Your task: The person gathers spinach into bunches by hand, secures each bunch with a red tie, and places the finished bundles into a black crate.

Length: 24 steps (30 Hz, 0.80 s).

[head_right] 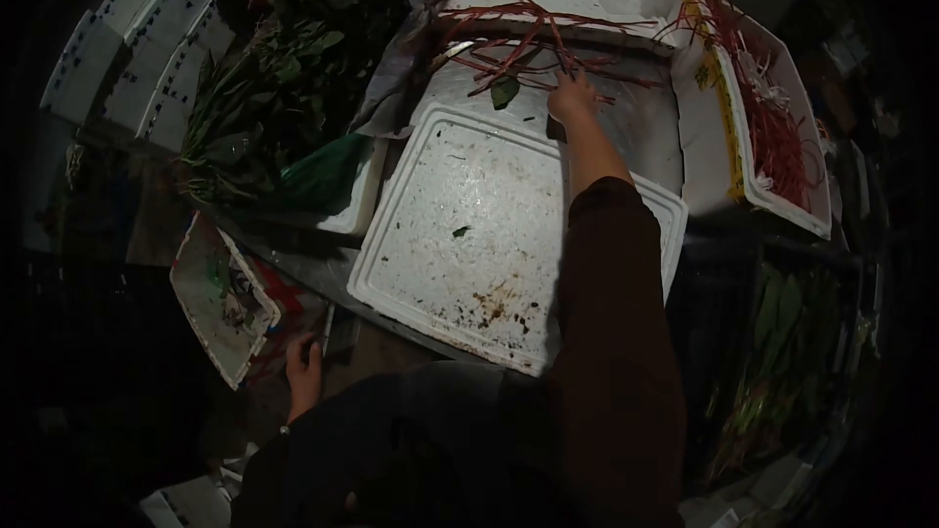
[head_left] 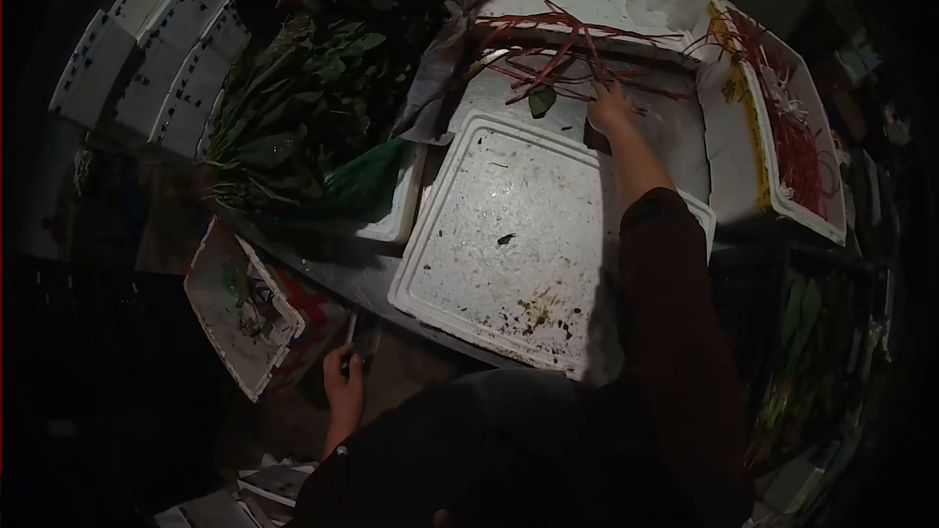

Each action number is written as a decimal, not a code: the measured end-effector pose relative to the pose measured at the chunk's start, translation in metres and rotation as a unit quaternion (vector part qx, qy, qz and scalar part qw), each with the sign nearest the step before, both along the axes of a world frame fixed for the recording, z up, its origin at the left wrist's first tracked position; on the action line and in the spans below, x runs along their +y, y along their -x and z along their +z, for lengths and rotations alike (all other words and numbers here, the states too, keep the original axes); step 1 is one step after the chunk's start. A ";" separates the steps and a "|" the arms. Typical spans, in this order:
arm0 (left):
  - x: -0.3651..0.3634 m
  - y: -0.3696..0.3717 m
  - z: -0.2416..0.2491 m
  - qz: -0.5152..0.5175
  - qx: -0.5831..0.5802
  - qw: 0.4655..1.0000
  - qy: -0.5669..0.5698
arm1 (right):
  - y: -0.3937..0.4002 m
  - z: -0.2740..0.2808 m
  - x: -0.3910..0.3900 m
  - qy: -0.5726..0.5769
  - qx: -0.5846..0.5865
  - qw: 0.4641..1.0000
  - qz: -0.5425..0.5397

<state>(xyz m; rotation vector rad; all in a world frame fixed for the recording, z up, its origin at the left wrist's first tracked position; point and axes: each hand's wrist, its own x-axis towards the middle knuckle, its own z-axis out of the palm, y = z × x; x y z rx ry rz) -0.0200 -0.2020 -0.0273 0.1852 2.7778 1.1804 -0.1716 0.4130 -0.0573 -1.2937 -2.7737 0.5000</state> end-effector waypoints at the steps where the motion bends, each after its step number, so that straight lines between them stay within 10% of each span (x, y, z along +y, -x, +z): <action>1: 0.003 -0.003 0.009 0.025 -0.023 0.999 0.003 | 0.006 0.001 -0.001 0.001 0.001 1.000 -0.001; 13: 0.031 0.017 -0.016 0.060 -0.077 0.995 -0.037 | -0.138 0.161 0.173 -0.301 0.246 0.875 -0.289; 16: 0.051 0.031 -0.007 0.012 -0.085 0.996 -0.024 | -0.200 0.162 0.204 -0.256 0.196 0.847 -0.423; 18: 0.057 0.039 -0.008 -0.009 -0.089 0.996 -0.028 | -0.235 0.141 0.234 -0.015 -0.053 0.938 -0.342; 24: 0.071 0.052 0.000 -0.036 -0.083 0.994 -0.054 | -0.224 0.180 0.178 -0.066 0.107 0.892 -0.434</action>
